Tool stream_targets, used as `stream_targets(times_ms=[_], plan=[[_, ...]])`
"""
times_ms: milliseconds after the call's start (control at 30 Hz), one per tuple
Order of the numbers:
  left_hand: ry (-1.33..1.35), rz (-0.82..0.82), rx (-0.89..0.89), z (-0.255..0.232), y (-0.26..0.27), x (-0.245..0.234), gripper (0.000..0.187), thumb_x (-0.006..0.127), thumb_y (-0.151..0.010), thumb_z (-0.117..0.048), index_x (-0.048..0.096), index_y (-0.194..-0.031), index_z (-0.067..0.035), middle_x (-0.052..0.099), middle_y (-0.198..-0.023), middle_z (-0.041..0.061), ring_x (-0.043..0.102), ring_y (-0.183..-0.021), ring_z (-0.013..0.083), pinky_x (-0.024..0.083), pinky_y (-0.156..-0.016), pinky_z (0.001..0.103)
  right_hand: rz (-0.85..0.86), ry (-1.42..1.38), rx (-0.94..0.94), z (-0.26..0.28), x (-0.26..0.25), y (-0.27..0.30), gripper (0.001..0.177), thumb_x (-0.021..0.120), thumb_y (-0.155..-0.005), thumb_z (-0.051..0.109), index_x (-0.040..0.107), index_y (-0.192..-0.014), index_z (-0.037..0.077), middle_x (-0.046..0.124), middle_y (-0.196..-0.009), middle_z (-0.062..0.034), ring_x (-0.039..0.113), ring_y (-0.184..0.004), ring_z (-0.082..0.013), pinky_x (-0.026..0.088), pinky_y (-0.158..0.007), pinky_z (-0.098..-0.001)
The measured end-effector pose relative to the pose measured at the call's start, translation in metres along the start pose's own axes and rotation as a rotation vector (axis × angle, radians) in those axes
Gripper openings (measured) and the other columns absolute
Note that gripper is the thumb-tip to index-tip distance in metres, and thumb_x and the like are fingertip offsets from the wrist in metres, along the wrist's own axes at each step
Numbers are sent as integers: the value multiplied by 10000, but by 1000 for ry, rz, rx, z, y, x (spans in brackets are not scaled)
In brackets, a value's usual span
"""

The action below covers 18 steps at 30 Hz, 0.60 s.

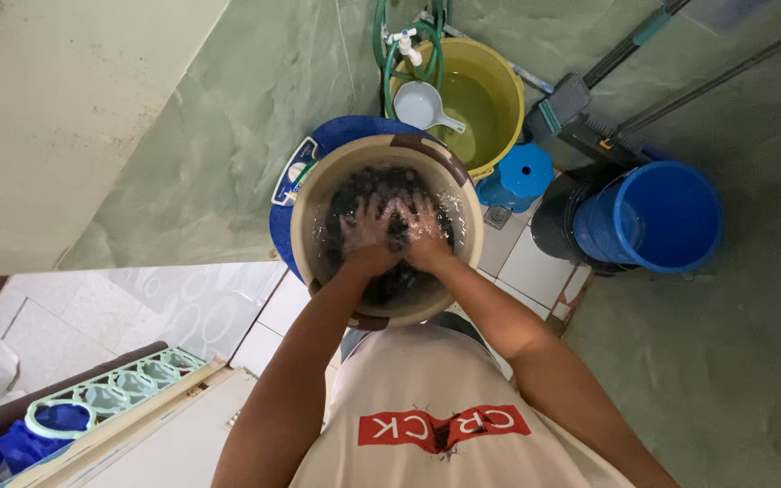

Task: The person scrubs a dark garment by hand in a beige basin filled with soapy water. They then rinse the basin and refill it with clean water using a white scoop. The garment is placed in the clean water, agitated, and wrung out by hand.

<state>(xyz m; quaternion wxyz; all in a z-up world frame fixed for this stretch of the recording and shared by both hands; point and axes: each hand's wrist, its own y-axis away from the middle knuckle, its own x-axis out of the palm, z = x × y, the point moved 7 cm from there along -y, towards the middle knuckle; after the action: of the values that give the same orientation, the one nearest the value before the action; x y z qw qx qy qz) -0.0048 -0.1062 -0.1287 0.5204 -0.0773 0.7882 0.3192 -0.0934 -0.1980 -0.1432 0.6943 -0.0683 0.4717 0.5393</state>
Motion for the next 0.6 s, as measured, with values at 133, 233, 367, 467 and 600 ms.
stream_targets(times_ms=[133,233,367,467,600], plan=[[170,-123,85,2,11,-13,1032,775,-825,-479,183,-1639,-249,73,-1700,144,64,-1556,394,54,-1170,731,-274,-131,-204,0,-22,9,889,637,-785,50,291,-1578,256,283,-1603,-245,254,-1485,-426,287,-1218,-468],[293,-178,193,13,23,-33,958,787,-829,-407,273,-1627,-279,215,-1683,149,201,-1524,392,114,-1199,674,-455,-301,-133,-14,-52,19,615,565,-849,8,562,-1437,189,553,-1437,-210,526,-1323,-377,428,-1124,-419],[270,-455,210,13,66,-69,804,825,-731,-348,507,-1460,-224,475,-1498,144,408,-1419,356,244,-1151,593,-654,-424,-274,5,-96,36,367,564,-873,-21,697,-1197,85,721,-1218,-170,658,-1183,-358,493,-1048,-414],[240,-703,237,-14,97,-95,579,823,-793,-401,587,-1258,-149,572,-1305,104,504,-1303,344,346,-1120,532,-691,-492,-342,33,-122,40,314,598,-854,-20,725,-1130,57,721,-1144,-168,673,-1126,-323,499,-1000,-387],[340,-781,159,-40,107,-109,738,873,-697,-541,564,-1166,-62,562,-1131,136,508,-1131,373,357,-1001,532,-570,-827,-404,66,-143,38,192,589,-877,-23,690,-1033,23,669,-960,-46,618,-921,-154,483,-858,-276]])
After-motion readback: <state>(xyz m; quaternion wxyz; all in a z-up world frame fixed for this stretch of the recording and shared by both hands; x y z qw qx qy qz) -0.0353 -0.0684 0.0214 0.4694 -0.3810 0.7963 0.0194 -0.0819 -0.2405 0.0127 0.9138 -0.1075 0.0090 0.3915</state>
